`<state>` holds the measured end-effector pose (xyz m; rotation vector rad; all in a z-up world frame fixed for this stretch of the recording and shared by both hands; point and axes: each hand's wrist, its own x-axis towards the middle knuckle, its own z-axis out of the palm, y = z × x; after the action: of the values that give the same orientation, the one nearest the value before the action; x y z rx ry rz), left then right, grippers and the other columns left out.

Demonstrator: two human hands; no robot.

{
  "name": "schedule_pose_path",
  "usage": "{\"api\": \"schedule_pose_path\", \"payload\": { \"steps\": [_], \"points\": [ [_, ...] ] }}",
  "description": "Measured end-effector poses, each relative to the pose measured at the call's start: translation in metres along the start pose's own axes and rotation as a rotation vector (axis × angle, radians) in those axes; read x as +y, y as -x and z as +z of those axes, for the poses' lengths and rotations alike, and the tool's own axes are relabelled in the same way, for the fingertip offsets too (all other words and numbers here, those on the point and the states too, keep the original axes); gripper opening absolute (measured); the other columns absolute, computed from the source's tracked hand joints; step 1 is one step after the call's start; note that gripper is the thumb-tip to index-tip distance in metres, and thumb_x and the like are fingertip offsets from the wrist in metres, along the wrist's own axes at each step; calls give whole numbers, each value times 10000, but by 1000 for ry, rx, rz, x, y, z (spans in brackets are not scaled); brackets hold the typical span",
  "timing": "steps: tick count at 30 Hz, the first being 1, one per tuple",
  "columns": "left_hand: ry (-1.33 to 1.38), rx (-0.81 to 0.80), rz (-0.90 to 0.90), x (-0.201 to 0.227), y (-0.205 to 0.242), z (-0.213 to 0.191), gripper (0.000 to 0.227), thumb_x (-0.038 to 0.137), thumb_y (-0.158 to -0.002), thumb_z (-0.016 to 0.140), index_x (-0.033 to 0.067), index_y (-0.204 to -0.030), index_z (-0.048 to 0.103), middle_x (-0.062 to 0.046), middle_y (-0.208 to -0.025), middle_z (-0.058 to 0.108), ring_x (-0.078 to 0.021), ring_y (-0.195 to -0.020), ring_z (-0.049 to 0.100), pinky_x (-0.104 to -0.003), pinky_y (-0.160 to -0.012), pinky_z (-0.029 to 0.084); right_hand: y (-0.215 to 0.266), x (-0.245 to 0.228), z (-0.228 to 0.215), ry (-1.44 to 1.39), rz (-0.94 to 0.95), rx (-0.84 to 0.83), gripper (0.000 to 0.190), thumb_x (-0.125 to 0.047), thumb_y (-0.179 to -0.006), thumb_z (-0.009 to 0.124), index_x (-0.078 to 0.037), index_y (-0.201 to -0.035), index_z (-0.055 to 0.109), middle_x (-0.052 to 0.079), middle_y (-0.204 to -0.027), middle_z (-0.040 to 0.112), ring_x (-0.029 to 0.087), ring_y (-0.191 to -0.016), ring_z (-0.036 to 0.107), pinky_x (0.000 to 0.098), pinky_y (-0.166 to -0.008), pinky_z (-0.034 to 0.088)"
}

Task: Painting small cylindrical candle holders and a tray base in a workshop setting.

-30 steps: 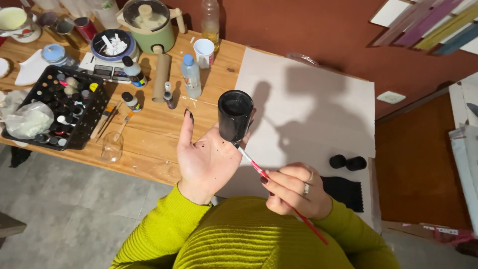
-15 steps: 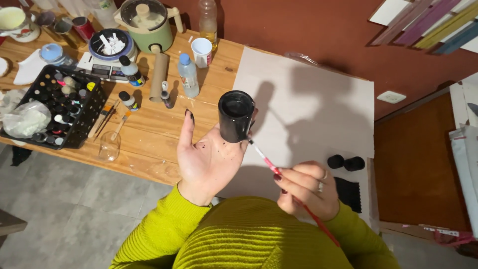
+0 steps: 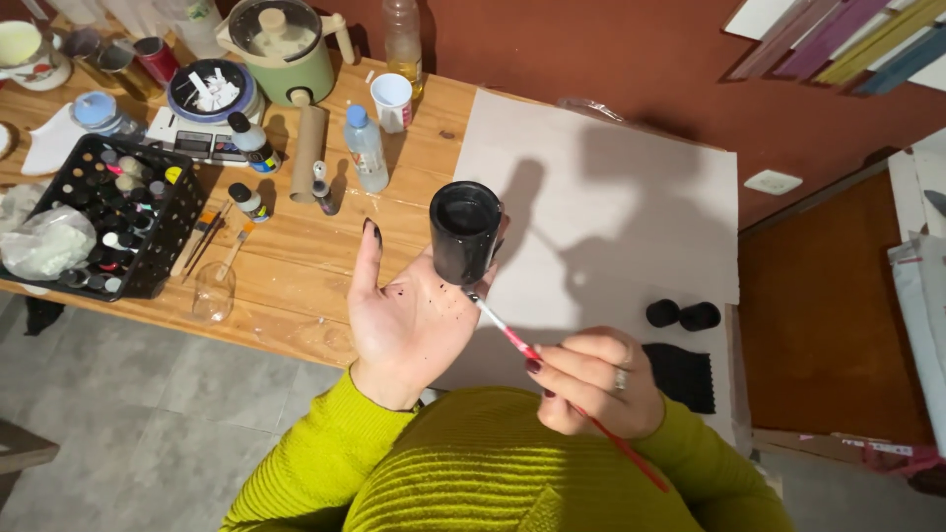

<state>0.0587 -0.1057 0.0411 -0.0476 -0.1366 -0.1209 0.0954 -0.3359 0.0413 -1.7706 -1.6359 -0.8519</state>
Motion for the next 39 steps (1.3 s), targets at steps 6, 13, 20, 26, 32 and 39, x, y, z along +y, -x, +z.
{"api": "schedule_pose_path", "payload": {
  "steps": [6,13,20,26,32,39],
  "points": [
    [31,18,7,-1,-1,-1,906,606,-1022,425,-134,-1534,322,-250,-1594,399,-302,-1508,360,-400,-1249,253,3,3,-8,18,97,26,192,-23,-803,671,-27,-993,698,61,-1036,717,197,-855,648,330,-697,570],
    [-9,-6,1,-2,2,5,880,597,-1029,423,-102,-1558,338,-247,-1593,423,-307,-1509,369,-392,-1238,267,7,1,-1,-3,14,19,191,-42,-824,646,-39,-1008,694,65,-1025,703,218,-870,657,335,-719,592],
    [49,6,-7,-1,2,1,885,604,-1044,429,-127,-1537,348,-254,-1582,431,-308,-1490,391,-391,-1221,288,-4,-5,-6,44,35,32,212,-47,-843,659,-23,-1052,684,78,-1047,711,211,-866,655,330,-718,603],
    [6,40,9,-1,2,4,885,604,-1025,437,-133,-1508,361,-258,-1547,463,-310,-1469,412,-403,-1221,298,-5,-6,-4,15,6,31,216,-42,-870,646,-20,-1084,667,80,-1057,688,227,-877,655,334,-707,595],
    [17,36,6,0,2,3,880,604,-1028,435,-126,-1514,365,-253,-1561,452,-309,-1476,405,-402,-1221,282,-6,-7,-4,31,4,32,211,-51,-846,643,-12,-1052,673,86,-1044,690,230,-859,650,351,-704,587],
    [3,16,-2,1,2,1,899,601,-1032,433,-130,-1546,332,-248,-1587,424,-303,-1485,395,-390,-1234,286,5,-9,-5,54,44,59,191,-85,-830,647,-29,-1008,687,63,-996,703,210,-846,637,344,-703,586]
  ]
}}
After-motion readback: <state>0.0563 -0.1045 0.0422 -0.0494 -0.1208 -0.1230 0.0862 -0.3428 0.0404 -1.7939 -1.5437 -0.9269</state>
